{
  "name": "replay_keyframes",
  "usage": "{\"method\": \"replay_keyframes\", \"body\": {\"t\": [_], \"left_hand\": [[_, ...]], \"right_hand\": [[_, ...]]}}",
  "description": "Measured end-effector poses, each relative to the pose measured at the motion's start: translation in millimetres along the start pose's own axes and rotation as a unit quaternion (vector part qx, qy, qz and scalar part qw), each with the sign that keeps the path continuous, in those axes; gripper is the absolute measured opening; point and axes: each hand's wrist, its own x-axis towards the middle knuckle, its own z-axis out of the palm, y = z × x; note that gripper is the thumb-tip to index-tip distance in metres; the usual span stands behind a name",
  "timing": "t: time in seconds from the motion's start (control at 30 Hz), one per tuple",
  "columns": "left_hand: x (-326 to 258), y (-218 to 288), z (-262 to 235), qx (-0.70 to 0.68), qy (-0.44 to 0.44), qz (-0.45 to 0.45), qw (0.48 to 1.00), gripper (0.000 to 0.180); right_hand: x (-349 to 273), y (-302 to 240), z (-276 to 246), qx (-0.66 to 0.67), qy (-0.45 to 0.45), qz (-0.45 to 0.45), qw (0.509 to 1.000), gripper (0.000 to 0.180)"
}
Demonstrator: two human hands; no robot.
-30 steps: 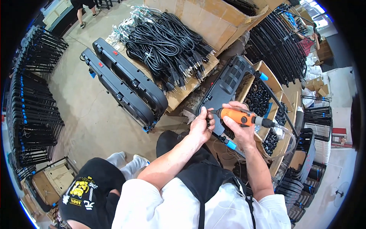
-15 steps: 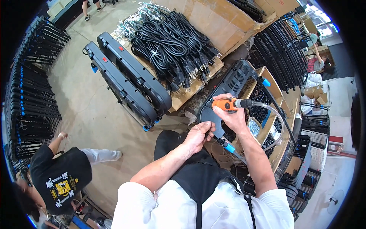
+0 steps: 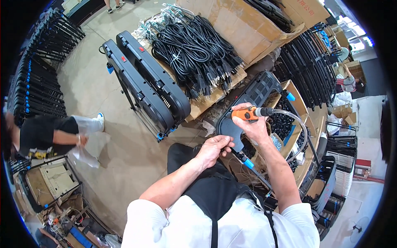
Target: Assembling plastic housings and wiring onto a metal frame using an electric screwdriver and hand tools.
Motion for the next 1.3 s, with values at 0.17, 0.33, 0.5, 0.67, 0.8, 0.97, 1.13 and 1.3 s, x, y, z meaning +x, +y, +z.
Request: {"method": "replay_keyframes", "body": {"t": [0.17, 0.33, 0.5, 0.67, 0.8, 0.97, 1.13, 1.3], "left_hand": [[1, -1, 15, -0.029, 0.050, 0.014, 0.998, 0.026], [12, -22, 19, 0.005, 0.082, 0.052, 0.995, 0.023], [17, -26, 42, -0.022, 0.135, 0.121, 0.983, 0.020], [21, -26, 58, -0.082, 0.128, 0.109, 0.982, 0.027], [37, -22, 90, -0.071, 0.157, 0.068, 0.983, 0.031], [77, -18, 123, -0.090, 0.093, 0.035, 0.991, 0.030], [124, -5, 150, -0.104, 0.037, -0.010, 0.994, 0.027], [175, 9, 164, -0.100, -0.015, -0.092, 0.991, 0.024]], "right_hand": [[5, 6, -6, -0.018, -0.010, 0.027, 0.999, 0.030], [-4, 3, -2, 0.015, 0.011, -0.024, 1.000, 0.047], [-56, -19, -38, 0.172, 0.053, -0.042, 0.983, 0.052], [-97, -25, -73, 0.219, 0.077, -0.035, 0.972, 0.053], [-119, -11, -99, 0.229, 0.092, -0.059, 0.967, 0.053], [-127, -5, -125, 0.200, 0.147, -0.059, 0.967, 0.051], [-113, 10, -151, 0.181, 0.221, -0.055, 0.957, 0.051], [-93, 11, -180, 0.130, 0.269, -0.019, 0.954, 0.054]]}}
